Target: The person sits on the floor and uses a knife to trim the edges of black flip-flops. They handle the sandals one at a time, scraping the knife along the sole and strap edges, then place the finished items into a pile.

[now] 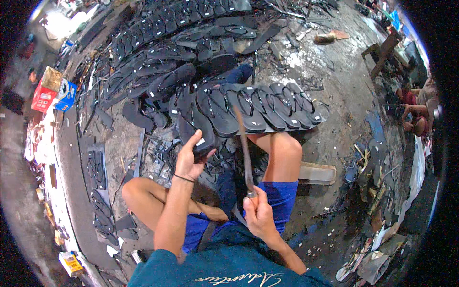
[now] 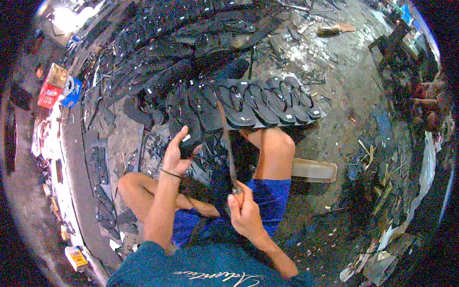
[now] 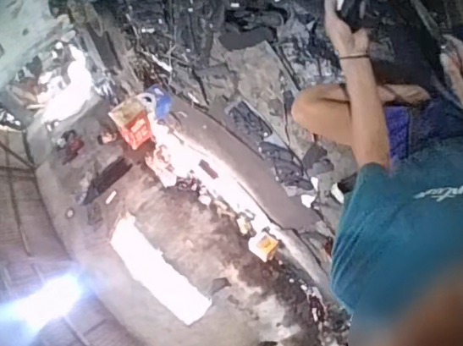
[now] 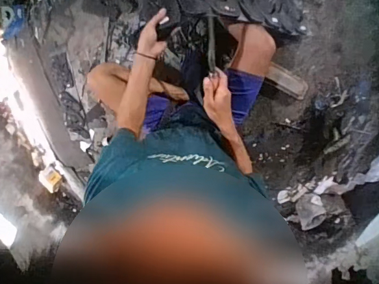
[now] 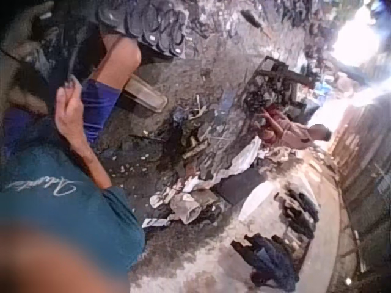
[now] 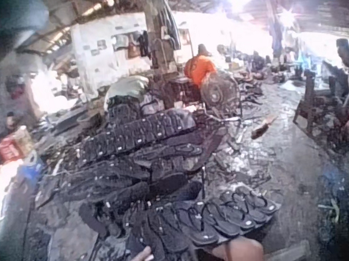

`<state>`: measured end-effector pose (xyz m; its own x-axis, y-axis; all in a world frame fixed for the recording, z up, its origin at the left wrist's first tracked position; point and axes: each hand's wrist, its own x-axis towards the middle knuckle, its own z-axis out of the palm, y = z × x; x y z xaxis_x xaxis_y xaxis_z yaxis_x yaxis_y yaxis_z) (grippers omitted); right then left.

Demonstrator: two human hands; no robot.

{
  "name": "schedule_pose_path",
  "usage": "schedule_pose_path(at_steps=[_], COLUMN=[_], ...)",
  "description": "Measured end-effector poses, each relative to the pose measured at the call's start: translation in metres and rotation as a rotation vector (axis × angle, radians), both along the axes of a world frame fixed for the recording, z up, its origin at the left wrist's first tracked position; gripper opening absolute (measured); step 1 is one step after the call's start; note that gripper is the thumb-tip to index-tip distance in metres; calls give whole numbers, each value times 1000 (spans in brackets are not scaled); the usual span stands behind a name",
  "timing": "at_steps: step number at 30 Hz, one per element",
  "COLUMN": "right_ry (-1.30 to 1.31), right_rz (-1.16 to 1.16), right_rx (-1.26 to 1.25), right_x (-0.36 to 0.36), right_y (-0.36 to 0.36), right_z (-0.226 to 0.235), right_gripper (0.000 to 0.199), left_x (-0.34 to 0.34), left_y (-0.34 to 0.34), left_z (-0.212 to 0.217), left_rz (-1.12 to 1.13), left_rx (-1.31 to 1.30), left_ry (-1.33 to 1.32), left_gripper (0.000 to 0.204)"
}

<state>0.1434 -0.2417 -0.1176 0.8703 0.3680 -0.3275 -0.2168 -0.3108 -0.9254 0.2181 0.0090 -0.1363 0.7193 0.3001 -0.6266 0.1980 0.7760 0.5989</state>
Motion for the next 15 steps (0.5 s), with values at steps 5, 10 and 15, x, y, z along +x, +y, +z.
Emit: schedule_pose_path(at_steps=[5, 10, 15], right_ry=[-98, -145, -143], right_rz=[126, 220, 325], right_rx=[-83, -158, -249], right_x=[16, 37, 71], right_y=[26, 38, 48], right_z=[-4, -24, -31], right_gripper=[32, 28, 28], left_x=[-2, -11, -21], left_y=[8, -1, -29], left_z=[-2, -8, -18], left_rz=[-32, 28, 86], left_rx=[108, 98, 39], left_ry=[-4, 63, 85], left_gripper=[23, 21, 26])
